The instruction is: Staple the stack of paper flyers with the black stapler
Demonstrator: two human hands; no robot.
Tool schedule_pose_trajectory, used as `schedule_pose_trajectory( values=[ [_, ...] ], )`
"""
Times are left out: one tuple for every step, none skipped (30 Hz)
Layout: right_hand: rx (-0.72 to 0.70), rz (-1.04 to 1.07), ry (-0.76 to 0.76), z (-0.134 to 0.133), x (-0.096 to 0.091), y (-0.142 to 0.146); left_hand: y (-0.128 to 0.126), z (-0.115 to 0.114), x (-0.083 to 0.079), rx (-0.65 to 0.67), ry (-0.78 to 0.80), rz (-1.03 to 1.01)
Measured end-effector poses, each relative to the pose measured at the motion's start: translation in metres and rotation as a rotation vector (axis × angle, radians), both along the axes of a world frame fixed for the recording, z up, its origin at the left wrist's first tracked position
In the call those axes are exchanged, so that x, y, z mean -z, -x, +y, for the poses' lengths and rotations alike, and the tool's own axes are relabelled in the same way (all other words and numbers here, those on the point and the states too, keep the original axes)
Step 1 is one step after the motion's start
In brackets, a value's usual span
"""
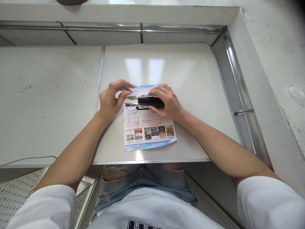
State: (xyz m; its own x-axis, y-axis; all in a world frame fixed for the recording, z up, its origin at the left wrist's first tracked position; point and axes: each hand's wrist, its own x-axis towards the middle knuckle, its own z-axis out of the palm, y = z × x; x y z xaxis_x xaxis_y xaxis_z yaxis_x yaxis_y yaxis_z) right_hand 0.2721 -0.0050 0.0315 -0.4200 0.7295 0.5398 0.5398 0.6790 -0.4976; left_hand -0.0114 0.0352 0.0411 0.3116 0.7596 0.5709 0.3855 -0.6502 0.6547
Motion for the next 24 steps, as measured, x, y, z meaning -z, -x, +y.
schedule_pose_trajectory(
  values=[
    [0.001,-0.004,-0.027,-0.002,-0.002,0.000,-0.001,-0.001,0.000,0.028,-0.023,0.018],
    [-0.006,-0.008,-0.053,-0.004,-0.003,0.001,-0.003,-0.002,0.001,0.056,-0.050,0.033],
    [-0.022,-0.018,-0.077,-0.006,-0.004,0.002,-0.006,-0.004,0.001,0.080,-0.077,0.047],
    [-0.047,-0.032,-0.096,-0.008,-0.004,0.002,-0.009,-0.005,0.001,0.100,-0.100,0.061],
    [-0.079,-0.052,-0.111,-0.009,-0.003,0.003,-0.012,-0.006,0.002,0.119,-0.119,0.076],
    [-0.111,-0.075,-0.121,-0.010,-0.002,0.003,-0.014,-0.007,0.002,0.139,-0.135,0.089],
    [-0.140,-0.096,-0.130,-0.011,0.000,0.003,-0.017,-0.008,0.003,0.162,-0.151,0.100],
    [-0.164,-0.111,-0.137,-0.011,0.002,0.003,-0.019,-0.008,0.004,0.188,-0.168,0.106],
    [-0.184,-0.121,-0.143,-0.010,0.004,0.003,-0.020,-0.008,0.005,0.214,-0.187,0.107],
    [-0.200,-0.122,-0.150,-0.010,0.006,0.002,-0.020,-0.008,0.005,0.239,-0.208,0.101],
    [-0.212,-0.115,-0.157,-0.009,0.008,0.001,-0.020,-0.007,0.006,0.261,-0.227,0.093],
    [-0.221,-0.103,-0.164,-0.008,0.009,0.000,-0.020,-0.006,0.006,0.280,-0.242,0.083],
    [-0.226,-0.090,-0.167,-0.008,0.009,0.000,-0.020,-0.005,0.007,0.296,-0.249,0.077],
    [-0.228,-0.077,-0.166,-0.007,0.009,-0.001,-0.019,-0.005,0.007,0.307,-0.248,0.075],
    [-0.225,-0.067,-0.160,-0.008,0.008,0.000,-0.019,-0.006,0.006,0.309,-0.237,0.080],
    [-0.217,-0.064,-0.146,-0.009,0.007,0.000,-0.019,-0.007,0.005,0.298,-0.216,0.091],
    [-0.204,-0.070,-0.124,-0.010,0.004,0.001,-0.020,-0.009,0.004,0.277,-0.186,0.111],
    [-0.190,-0.079,-0.100,-0.011,0.001,0.002,-0.020,-0.011,0.002,0.244,-0.151,0.139],
    [-0.174,-0.086,-0.075,-0.013,-0.003,0.003,-0.020,-0.013,-0.001,0.202,-0.116,0.167],
    [-0.149,-0.083,-0.054,-0.013,-0.007,0.003,-0.020,-0.015,-0.004,0.150,-0.087,0.189],
    [-0.110,-0.068,-0.038,-0.012,-0.010,0.002,-0.019,-0.015,-0.006,0.088,-0.066,0.200],
    [-0.053,-0.039,-0.027,-0.010,-0.013,-0.001,-0.018,-0.013,-0.009,0.019,-0.052,0.200],
    [0.026,0.000,-0.017,-0.007,-0.014,-0.005,-0.015,-0.009,-0.010,-0.051,-0.046,0.193],
    [0.126,0.042,0.000,-0.001,-0.015,-0.011,-0.012,-0.003,-0.011,-0.119,-0.041,0.182]
  ],
)
